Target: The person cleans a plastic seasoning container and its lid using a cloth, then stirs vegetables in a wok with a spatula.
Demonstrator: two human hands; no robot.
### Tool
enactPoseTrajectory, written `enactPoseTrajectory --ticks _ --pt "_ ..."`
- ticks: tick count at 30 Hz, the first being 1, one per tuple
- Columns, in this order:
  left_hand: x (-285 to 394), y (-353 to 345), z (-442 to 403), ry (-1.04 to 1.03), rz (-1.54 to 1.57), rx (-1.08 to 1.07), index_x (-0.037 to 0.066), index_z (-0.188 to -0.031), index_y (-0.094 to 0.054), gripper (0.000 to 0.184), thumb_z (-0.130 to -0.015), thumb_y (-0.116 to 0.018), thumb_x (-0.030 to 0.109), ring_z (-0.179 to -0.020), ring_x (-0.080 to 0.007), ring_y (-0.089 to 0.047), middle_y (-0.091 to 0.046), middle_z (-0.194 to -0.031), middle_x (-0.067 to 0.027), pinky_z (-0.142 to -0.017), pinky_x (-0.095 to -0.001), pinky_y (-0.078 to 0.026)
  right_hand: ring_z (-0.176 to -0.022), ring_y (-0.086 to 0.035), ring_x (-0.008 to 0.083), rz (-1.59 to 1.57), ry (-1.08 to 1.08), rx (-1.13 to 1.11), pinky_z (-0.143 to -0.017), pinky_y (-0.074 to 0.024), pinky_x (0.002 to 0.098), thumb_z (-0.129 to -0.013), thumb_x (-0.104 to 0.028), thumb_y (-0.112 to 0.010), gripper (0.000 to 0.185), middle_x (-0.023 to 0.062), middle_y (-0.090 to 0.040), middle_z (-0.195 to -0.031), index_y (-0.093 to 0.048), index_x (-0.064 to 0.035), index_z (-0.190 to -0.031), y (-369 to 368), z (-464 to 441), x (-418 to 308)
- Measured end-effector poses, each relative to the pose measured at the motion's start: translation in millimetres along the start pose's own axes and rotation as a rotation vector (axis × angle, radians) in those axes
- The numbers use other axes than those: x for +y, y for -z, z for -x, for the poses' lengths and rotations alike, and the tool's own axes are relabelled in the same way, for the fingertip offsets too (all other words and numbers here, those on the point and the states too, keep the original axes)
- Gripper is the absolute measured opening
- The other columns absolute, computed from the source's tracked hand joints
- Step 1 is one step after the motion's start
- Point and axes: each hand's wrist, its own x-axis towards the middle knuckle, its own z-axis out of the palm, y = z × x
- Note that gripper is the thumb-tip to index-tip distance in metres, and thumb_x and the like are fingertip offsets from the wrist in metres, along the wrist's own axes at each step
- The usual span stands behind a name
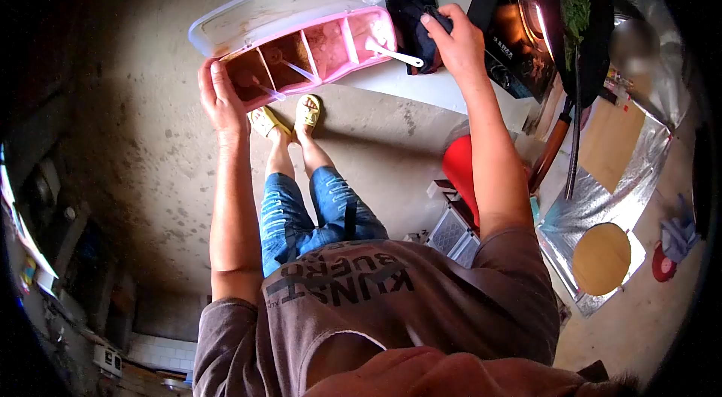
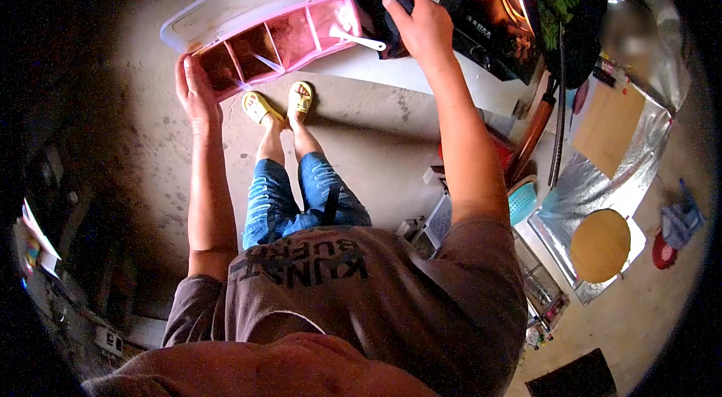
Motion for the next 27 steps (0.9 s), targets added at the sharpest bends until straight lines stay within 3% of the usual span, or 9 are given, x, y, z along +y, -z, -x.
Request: enactPoseTrajectory --ticks 3,5,7,9,12,17,18,21,27 --pt "2 3 -1 0.034 0.129 0.003 -0.002 -0.125 -0.05 0.037 -0.102 -0.044 0.027 -0.107 -0.0153 -0.054 -0.057 -0.114 -0.0084 -0.096 -0.0293 -0.043 -0.084 -0.064 0.0369 -0.052 0.059 0.063 -0.075 -0.0498 0.0422 -0.086 -0.033 -0.066 0.031 0.017 -0.068 -0.09 -0.06 -0.0069 -0.102 -19 3 6" --pt "5 1 -1 0.001 0.131 0.007 -0.002 -0.125 -0.05 0.038 -0.102 -0.045 0.028 -0.105 -0.0153 -0.055 -0.058 -0.113 -0.0082 -0.095 -0.0289 -0.044 -0.098 -0.059 0.0349 -0.106 0.266 0.13 -0.082 -0.0485 0.0404 -0.083 -0.018 -0.067 0.026 0.013 -0.061 -0.107 -0.063 -0.0135 -0.108 -28 1 9" --pt "12 -1 1 0.037 0.138 0.003 -0.002 -0.125 -0.05 0.038 -0.102 -0.044 0.028 -0.104 -0.0152 -0.055 -0.058 -0.113 -0.008 -0.094 -0.0287 -0.044 -0.101 -0.058 0.034 0.122 0.475 0.238 -0.084 -0.0482 0.0402 -0.082 -0.015 -0.066 0.026 0.0108 -0.058 -0.113 -0.065 -0.0171 -0.108 -36 -3 12" --pt "13 -1 3 0.075 0.145 -0.002 -0.002 -0.124 -0.05 0.038 -0.101 -0.044 0.028 -0.104 -0.0151 -0.055 -0.059 -0.112 -0.0079 -0.093 -0.0286 -0.044 -0.096 -0.06 0.0327 0.182 0.486 0.211 -0.083 -0.0489 0.0395 -0.081 -0.014 -0.066 0.024 0.0105 -0.06 -0.107 -0.067 -0.0177 -0.105 -42 -3 19" --pt "5 2 -1 0.027 0.113 0.006 -0.001 -0.123 -0.051 0.038 -0.101 -0.045 0.029 -0.103 -0.0152 -0.056 -0.059 -0.111 -0.0073 -0.092 -0.0286 -0.045 -0.087 -0.063 0.0298 -0.114 0.296 0.138 -0.079 -0.0504 0.0359 -0.082 -0.014 -0.065 0.024 0.0099 -0.064 -0.094 -0.067 -0.0159 -0.106 -34 -6 9" --pt "21 -5 7 0.031 0.127 -0.045 0.001 -0.124 -0.053 0.038 -0.101 -0.047 0.031 -0.077 -0.0049 -0.05 -0.059 -0.095 0.0 -0.066 -0.0188 -0.042 -0.094 -0.066 0.0198 -0.621 0.131 0.062 -0.084 -0.0493 0.0292 -0.084 -0.012 -0.065 0.024 0.0077 -0.069 -0.1 -0.065 -0.0095 -0.108 -34 -6 -17" --pt "25 -9 9 0.04 0.102 -0.009 0.002 -0.123 -0.055 0.038 -0.101 -0.048 0.032 -0.065 -0.0011 -0.041 -0.056 -0.086 0.0045 -0.056 -0.0158 -0.035 -0.092 -0.066 0.0197 -0.631 0.152 0.045 -0.084 -0.0495 0.0292 -0.083 -0.011 -0.066 0.024 0.0074 -0.069 -0.099 -0.065 -0.0093 -0.107 -39 -8 -19" --pt "25 -14 10 0.056 0.132 0.003 0.003 -0.12 -0.058 0.037 -0.1 -0.048 0.033 -0.061 0.0 -0.037 -0.051 -0.078 0.0072 -0.051 -0.0157 -0.031 -0.09 -0.066 0.0199 -0.584 0.198 -0.024 -0.083 -0.05 0.0298 -0.081 -0.011 -0.068 0.019 0.0079 -0.069 -0.098 -0.069 -0.0075 -0.1 -40 -12 -28" --pt "15 -11 6 0.018 0.075 0.021 0.003 -0.114 -0.06 0.035 -0.1 -0.05 0.033 -0.059 -0.0006 -0.036 -0.048 -0.074 0.008 -0.05 -0.0169 -0.03 -0.087 -0.066 0.0206 -0.546 0.382 0.001 -0.08 -0.0503 0.0294 -0.079 -0.01 -0.07 0.019 0.0086 -0.068 -0.092 -0.071 -0.0081 -0.098 -53 -19 -23"
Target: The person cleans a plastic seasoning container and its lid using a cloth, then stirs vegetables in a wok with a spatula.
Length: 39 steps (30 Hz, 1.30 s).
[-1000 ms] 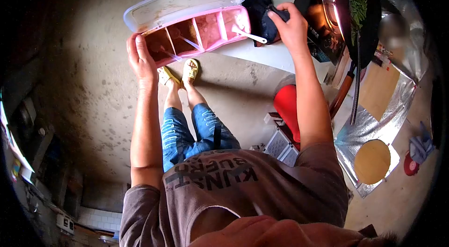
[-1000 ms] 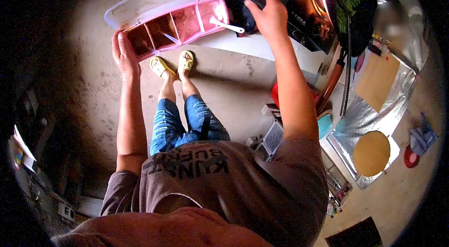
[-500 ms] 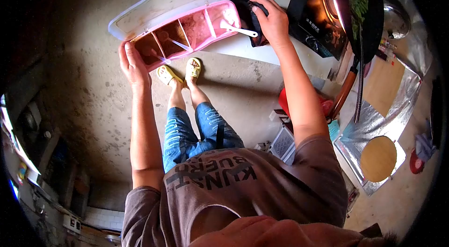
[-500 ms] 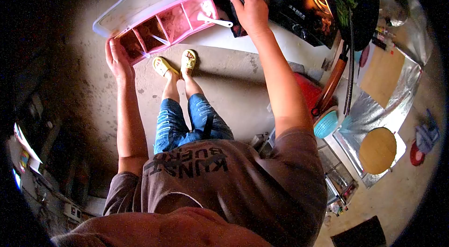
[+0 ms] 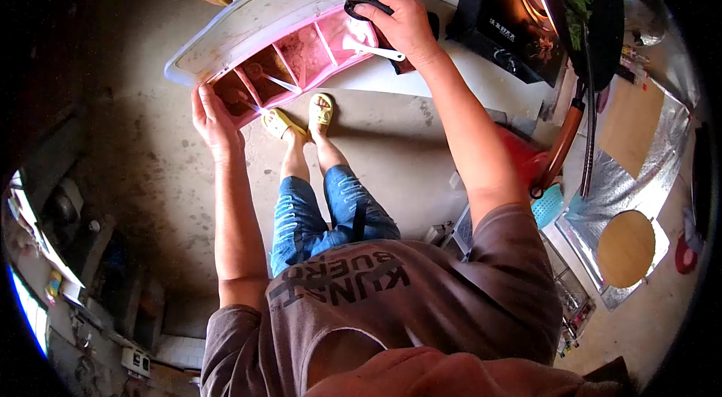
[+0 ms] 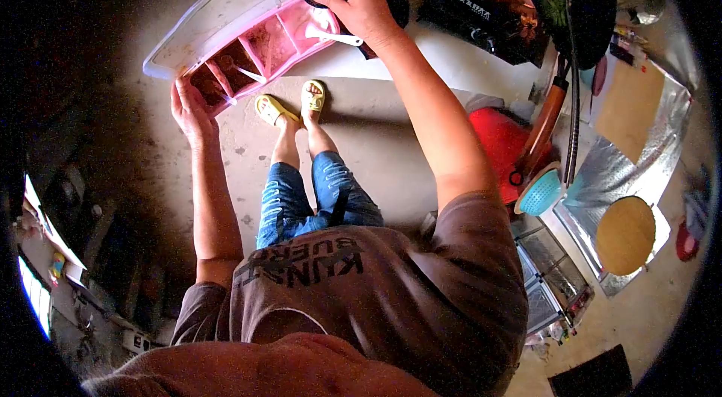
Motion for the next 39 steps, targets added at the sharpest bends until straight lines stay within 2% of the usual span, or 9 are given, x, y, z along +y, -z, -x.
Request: enactPoseTrajectory --ticks 7,13,19,26,28,32,34,35,39 --pt "-3 -5 2 0.016 0.035 0.121 0.004 -0.109 -0.062 0.03 -0.099 -0.052 0.03 -0.061 -0.0011 -0.038 -0.049 -0.075 0.0074 -0.051 -0.0175 -0.032 -0.087 -0.065 0.0205 -0.097 -0.01 0.077 -0.08 -0.0501 0.0292 -0.077 -0.007 -0.071 0.017 0.008 -0.068 -0.091 -0.071 -0.0059 -0.094 -2 12 11" --pt "-3 1 5 0.043 0.026 0.097 0.004 -0.109 -0.062 0.029 -0.099 -0.053 0.029 -0.063 -0.0023 -0.041 -0.049 -0.075 0.0063 -0.054 -0.0185 -0.036 -0.087 -0.065 0.0194 -0.148 -0.04 0.123 -0.08 -0.0499 0.0285 -0.076 -0.003 -0.072 0.016 0.0073 -0.067 -0.092 -0.07 -0.003 -0.092 1 29 11" --pt "-3 -3 4 0.022 0.026 0.128 0.007 -0.107 -0.064 0.026 -0.098 -0.054 0.03 -0.057 -0.0009 -0.036 -0.042 -0.067 0.0093 -0.048 -0.0177 -0.031 -0.086 -0.065 0.0222 -0.083 -0.074 0.151 -0.077 -0.0503 0.0296 -0.075 -0.004 -0.073 0.017 0.0101 -0.066 -0.092 -0.069 -0.0032 -0.091 3 55 6" --pt "-4 8 -1 0.021 -0.088 0.071 0.006 -0.107 -0.064 0.029 -0.099 -0.052 0.032 -0.058 -0.0011 -0.036 -0.043 -0.069 0.0097 -0.05 -0.0174 -0.03 -0.085 -0.065 0.0173 -0.22 -0.153 0.202 -0.076 -0.0496 0.027 -0.078 -0.001 -0.072 0.014 0.0072 -0.067 -0.091 -0.068 -0.0025 -0.092 -5 63 6" --pt "-6 10 -2 -0.033 -0.175 0.031 0.007 -0.105 -0.064 0.028 -0.099 -0.051 0.032 -0.058 -0.001 -0.035 -0.042 -0.069 0.0104 -0.049 -0.0173 -0.028 -0.08 -0.063 0.0134 -0.341 -0.343 0.143 -0.074 -0.0479 0.0253 -0.083 -0.011 -0.07 0.015 0.0072 -0.068 -0.085 -0.067 -0.001 -0.094 -5 55 8" --pt "-6 7 -3 -0.045 -0.171 0.034 0.008 -0.104 -0.064 0.027 -0.1 -0.051 0.031 -0.057 -0.0007 -0.036 -0.042 -0.068 0.0096 -0.048 -0.0171 -0.028 -0.077 -0.059 0.0086 -0.303 -0.336 0.051 -0.071 -0.0466 0.0237 -0.087 -0.015 -0.067 0.018 0.0033 -0.066 -0.085 -0.064 0.0008 -0.095 -2 27 8" --pt "-10 11 -7 -0.084 -0.112 0.009 0.003 -0.11 -0.06 0.03 -0.1 -0.049 0.029 -0.077 -0.0088 -0.057 -0.062 -0.09 -0.0017 -0.065 -0.0237 -0.048 -0.077 -0.058 0.0094 -0.266 -0.352 0.06 -0.07 -0.0467 0.0244 -0.086 -0.014 -0.067 0.017 0.0038 -0.066 -0.084 -0.064 0.001 -0.094 -5 14 10" --pt "-10 9 -6 -0.083 -0.1 0.023 0.009 -0.102 -0.062 0.028 -0.099 -0.051 0.033 -0.06 -0.0039 -0.043 -0.047 -0.068 0.0049 -0.051 -0.0195 -0.036 -0.075 -0.059 0.0108 -0.261 -0.323 0.121 -0.071 -0.0468 0.0252 -0.086 -0.015 -0.068 0.018 0.0048 -0.066 -0.083 -0.064 0.0006 -0.094 -9 10 8" --pt "-8 -6 0 -0.065 0.013 0.082 0.01 -0.101 -0.061 0.026 -0.097 -0.054 0.034 -0.056 -0.0049 -0.043 -0.046 -0.065 0.0059 -0.05 -0.0204 -0.041 -0.078 -0.06 0.0141 -0.217 -0.239 0.238 -0.073 -0.0472 0.0273 -0.085 -0.016 -0.069 0.019 0.0073 -0.067 -0.084 -0.064 -0.0001 -0.093 -18 13 4"
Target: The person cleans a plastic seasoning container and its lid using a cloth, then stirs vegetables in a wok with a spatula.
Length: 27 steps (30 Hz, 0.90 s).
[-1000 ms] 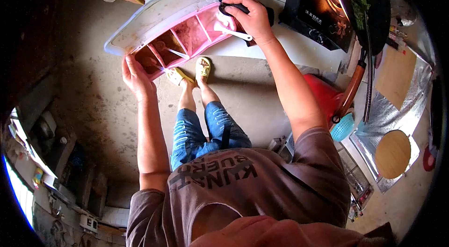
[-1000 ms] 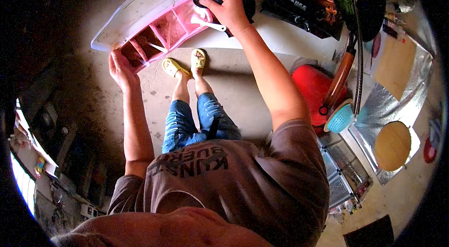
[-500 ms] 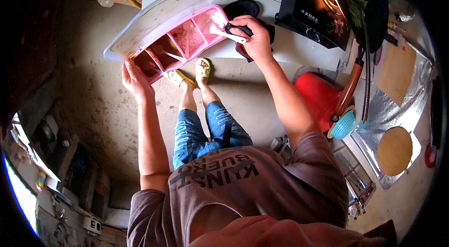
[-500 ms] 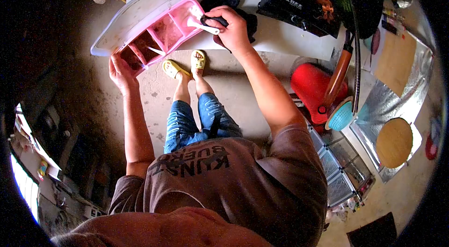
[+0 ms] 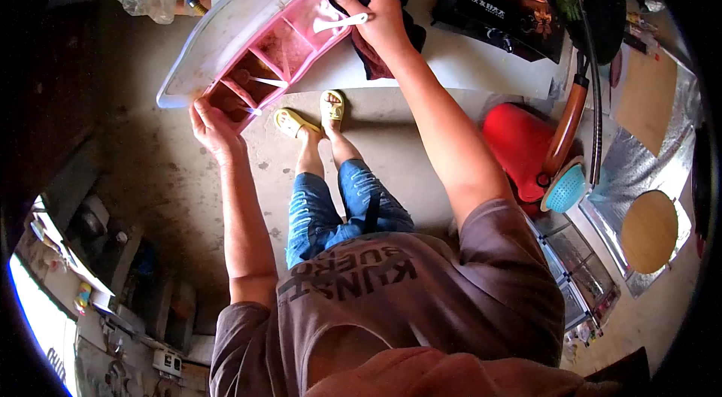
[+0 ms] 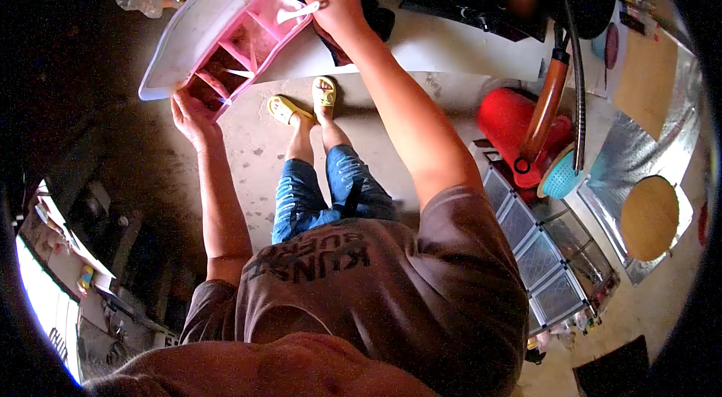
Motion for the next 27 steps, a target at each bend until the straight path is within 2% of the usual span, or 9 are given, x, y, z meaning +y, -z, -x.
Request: enactPoseTrajectory --ticks 3,5,6,7,11,15,18,21,27 --pt "-5 5 -1 0.017 0.028 0.009 0.01 -0.1 -0.06 0.025 -0.097 -0.055 0.034 -0.056 -0.0051 -0.043 -0.046 -0.065 0.0058 -0.05 -0.0204 -0.041 -0.079 -0.061 0.0168 0.099 0.124 0.119 -0.074 -0.0471 0.0278 -0.084 -0.016 -0.069 0.018 0.0079 -0.066 -0.085 -0.064 -0.0004 -0.092 -4 13 3" --pt "0 6 1 0.045 -0.012 -0.001 0.011 -0.096 -0.06 0.023 -0.097 -0.055 0.033 -0.056 -0.005 -0.043 -0.044 -0.065 0.0065 -0.05 -0.0205 -0.04 -0.076 -0.061 0.0311 0.067 0.174 0.242 -0.069 -0.0481 0.0368 -0.081 -0.015 -0.068 0.013 0.0127 -0.063 -0.08 -0.063 -0.0029 -0.083 -8 19 4" --pt "0 4 4 0.056 -0.009 0.015 0.009 -0.097 -0.058 0.022 -0.098 -0.052 0.031 -0.06 -0.0056 -0.044 -0.048 -0.07 0.0049 -0.054 -0.0213 -0.042 -0.079 -0.061 0.0224 0.103 0.17 0.26 -0.074 -0.0471 0.0291 -0.083 -0.013 -0.069 0.014 0.0094 -0.065 -0.085 -0.063 -0.0012 -0.088 -10 23 7" --pt "2 2 5 0.068 -0.004 0.031 0.008 -0.099 -0.057 0.022 -0.1 -0.049 0.028 -0.065 -0.0062 -0.046 -0.052 -0.076 0.0034 -0.057 -0.0221 -0.043 -0.079 -0.061 0.0224 0.098 0.17 0.262 -0.074 -0.0471 0.0291 -0.083 -0.013 -0.069 0.014 0.0094 -0.065 -0.085 -0.063 -0.0012 -0.088 -13 26 8" --pt "0 -3 7 0.038 0.01 0.079 0.013 -0.091 -0.057 0.022 -0.097 -0.055 0.034 -0.054 -0.0026 -0.037 -0.041 -0.066 0.0079 -0.047 -0.0181 -0.032 -0.08 -0.059 0.0164 -0.007 0.053 0.461 -0.076 -0.046 0.028 -0.083 -0.008 -0.07 0.013 0.0069 -0.064 -0.085 -0.061 -0.0009 -0.088 -29 37 9" --pt "-6 3 10 0.019 -0.004 0.044 0.012 -0.094 -0.056 0.022 -0.098 -0.052 0.034 -0.054 -0.002 -0.037 -0.042 -0.067 0.0077 -0.047 -0.0184 -0.032 -0.075 -0.058 0.0116 -0.007 -0.019 0.567 -0.069 -0.0473 0.0259 -0.087 -0.01 -0.069 0.012 0.0035 -0.063 -0.082 -0.058 -0.0045 -0.09 -45 49 10" --pt "9 -20 20 0.029 0.07 0.106 0.011 -0.099 -0.056 0.019 -0.1 -0.048 0.028 -0.057 -0.0022 -0.036 -0.043 -0.068 0.0079 -0.049 -0.0191 -0.031 -0.066 -0.058 0.0092 -0.334 -0.132 0.548 -0.059 -0.048 0.0233 -0.089 0.0 -0.063 0.012 0.0039 -0.062 -0.08 -0.053 -0.0058 -0.093 -64 58 14" --pt "-8 0 14 0.044 0.021 0.06 0.011 -0.101 -0.056 0.019 -0.101 -0.047 0.027 -0.057 -0.003 -0.037 -0.045 -0.069 0.0069 -0.05 -0.0201 -0.033 -0.064 -0.058 0.009 -0.122 -0.036 0.514 -0.057 -0.0483 0.0237 -0.087 0.0 -0.065 0.01 0.0041 -0.061 -0.081 -0.056 -0.003 -0.089 -80 69 7" --pt "-4 -16 19 -0.045 0.125 0.092 0.009 -0.104 -0.057 0.027 -0.099 -0.049 0.034 -0.057 -0.0058 -0.04 -0.045 -0.069 0.0046 -0.051 -0.0216 -0.037 -0.065 -0.06 0.0094 -0.111 0.02 0.397 -0.056 -0.0505 0.0253 -0.083 0.001 -0.068 0.011 0.005 -0.06 -0.084 -0.057 0.0001 -0.086 -76 75 -2"
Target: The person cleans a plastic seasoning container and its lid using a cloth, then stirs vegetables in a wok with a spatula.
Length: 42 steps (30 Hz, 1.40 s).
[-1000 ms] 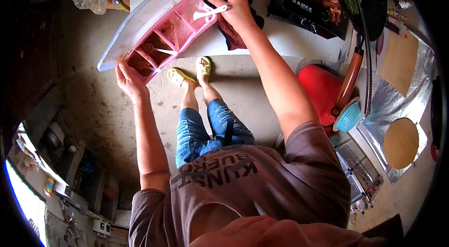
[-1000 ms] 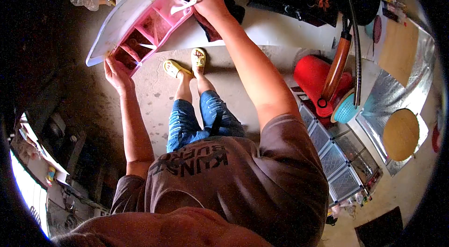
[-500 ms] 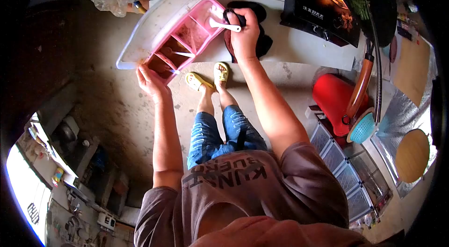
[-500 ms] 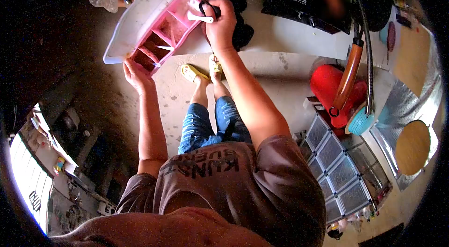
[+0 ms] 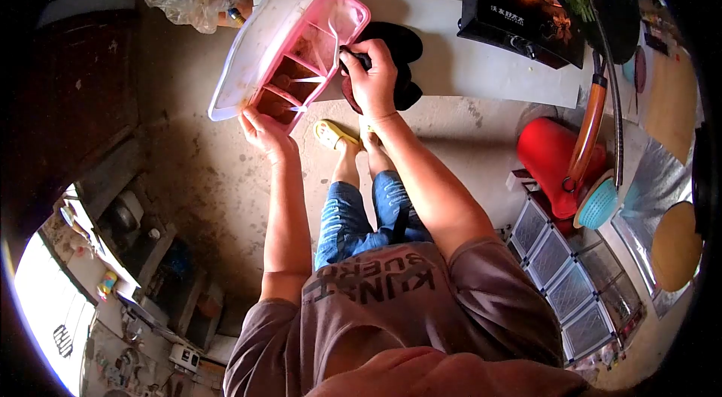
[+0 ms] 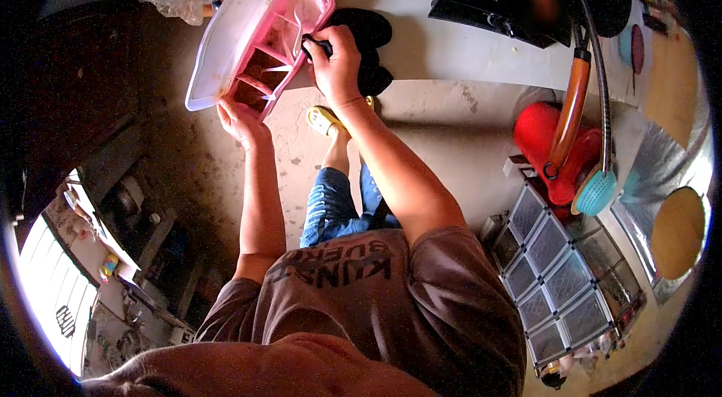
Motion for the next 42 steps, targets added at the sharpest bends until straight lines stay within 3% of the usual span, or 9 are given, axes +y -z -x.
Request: enactPoseTrajectory --ticks 2,3,6,12,17,25,29,33,42 --pt "1 2 1 0.06 -0.002 -0.012 0.008 -0.11 -0.056 0.029 -0.099 -0.05 0.033 -0.071 -0.0113 -0.053 -0.056 -0.082 0.0 -0.062 -0.027 -0.046 -0.076 -0.06 0.0288 -0.024 -0.086 -0.102 -0.069 -0.0478 0.0351 -0.075 -0.004 -0.071 0.014 0.0114 -0.061 -0.08 -0.059 -0.0033 -0.083 5 0 -6" --pt "2 4 2 0.114 -0.051 -0.014 0.007 -0.117 -0.053 0.034 -0.099 -0.048 0.034 -0.092 -0.0212 -0.06 -0.062 -0.105 -0.0075 -0.079 -0.0358 -0.051 -0.069 -0.062 0.023 -0.043 -0.121 -0.174 -0.064 -0.0494 0.0329 -0.078 -0.007 -0.071 0.012 0.0082 -0.061 -0.079 -0.06 -0.0032 -0.083 10 -4 -4" --pt "7 -5 8 0.136 0.045 -0.032 0.007 -0.121 -0.051 0.037 -0.098 -0.047 0.036 -0.106 -0.0276 -0.059 -0.059 -0.121 -0.0121 -0.09 -0.0411 -0.05 -0.057 -0.057 0.009 -0.253 -0.379 -0.144 -0.051 -0.0473 0.0255 -0.09 -0.015 -0.064 0.013 0.0011 -0.059 -0.076 -0.058 -0.0029 -0.092 34 -21 -22" --pt "14 -6 15 0.156 0.033 -0.051 0.007 -0.122 -0.05 0.041 -0.097 -0.047 0.039 -0.108 -0.0284 -0.057 -0.058 -0.121 -0.0123 -0.094 -0.0415 -0.048 -0.062 -0.052 0.0106 -0.541 -0.044 0.183 -0.054 -0.0447 0.0258 -0.095 -0.008 -0.052 0.016 0.0035 -0.054 -0.082 -0.051 -0.006 -0.111 67 -84 -62" --pt "17 4 16 0.181 -0.047 -0.097 0.006 -0.124 -0.05 0.044 -0.097 -0.048 0.039 -0.108 -0.0254 -0.056 -0.057 -0.122 -0.0111 -0.094 -0.039 -0.047 -0.107 -0.052 0.0339 0.694 0.413 -0.056 -0.091 -0.0442 0.045 -0.08 -0.001 -0.06 0.027 0.0142 -0.053 -0.117 -0.064 -0.0097 -0.105 83 -91 -16" --pt "21 15 25 0.19 -0.008 -0.207 0.006 -0.124 -0.05 0.038 -0.098 -0.049 0.035 -0.107 -0.0209 -0.056 -0.057 -0.12 -0.0088 -0.092 -0.0345 -0.046 -0.092 -0.061 0.0299 0.964 0.45 -0.326 -0.082 -0.0484 0.0409 -0.074 -0.012 -0.072 0.024 0.0089 -0.064 -0.093 -0.066 -0.0087 -0.098 46 -59 -4" --pt "22 18 31 0.216 0.008 -0.188 0.007 -0.122 -0.05 0.034 -0.099 -0.049 0.031 -0.097 -0.0181 -0.058 -0.059 -0.11 -0.0074 -0.084 -0.032 -0.049 -0.083 -0.061 0.0316 0.493 0.25 -0.435 -0.075 -0.049 0.0401 -0.071 -0.009 -0.073 0.023 0.0093 -0.063 -0.084 -0.065 -0.0103 -0.092 56 -64 -11" --pt "17 23 30 0.217 0.02 -0.192 0.008 -0.125 -0.049 0.034 -0.098 -0.052 0.029 -0.099 -0.0156 -0.055 -0.053 -0.114 -0.0048 -0.083 -0.0314 -0.049 -0.078 -0.064 0.014 0.089 -0.042 -0.181 -0.074 -0.0495 0.0259 -0.074 -0.002 -0.072 0.023 0.0047 -0.069 -0.091 -0.066 -0.0044 -0.096 56 -55 -4" --pt "17 27 34 0.151 -0.123 -0.462 0.01 -0.139 -0.032 0.054 -0.094 -0.06 0.021 -0.123 -0.0245 -0.047 -0.043 -0.135 -0.0115 -0.099 -0.0419 -0.045 -0.083 -0.065 0.0269 0.015 0.103 -0.102 -0.076 -0.0501 0.0338 -0.076 -0.005 -0.068 0.017 0.0096 -0.067 -0.09 -0.067 -0.0078 -0.093 14 -66 -14"
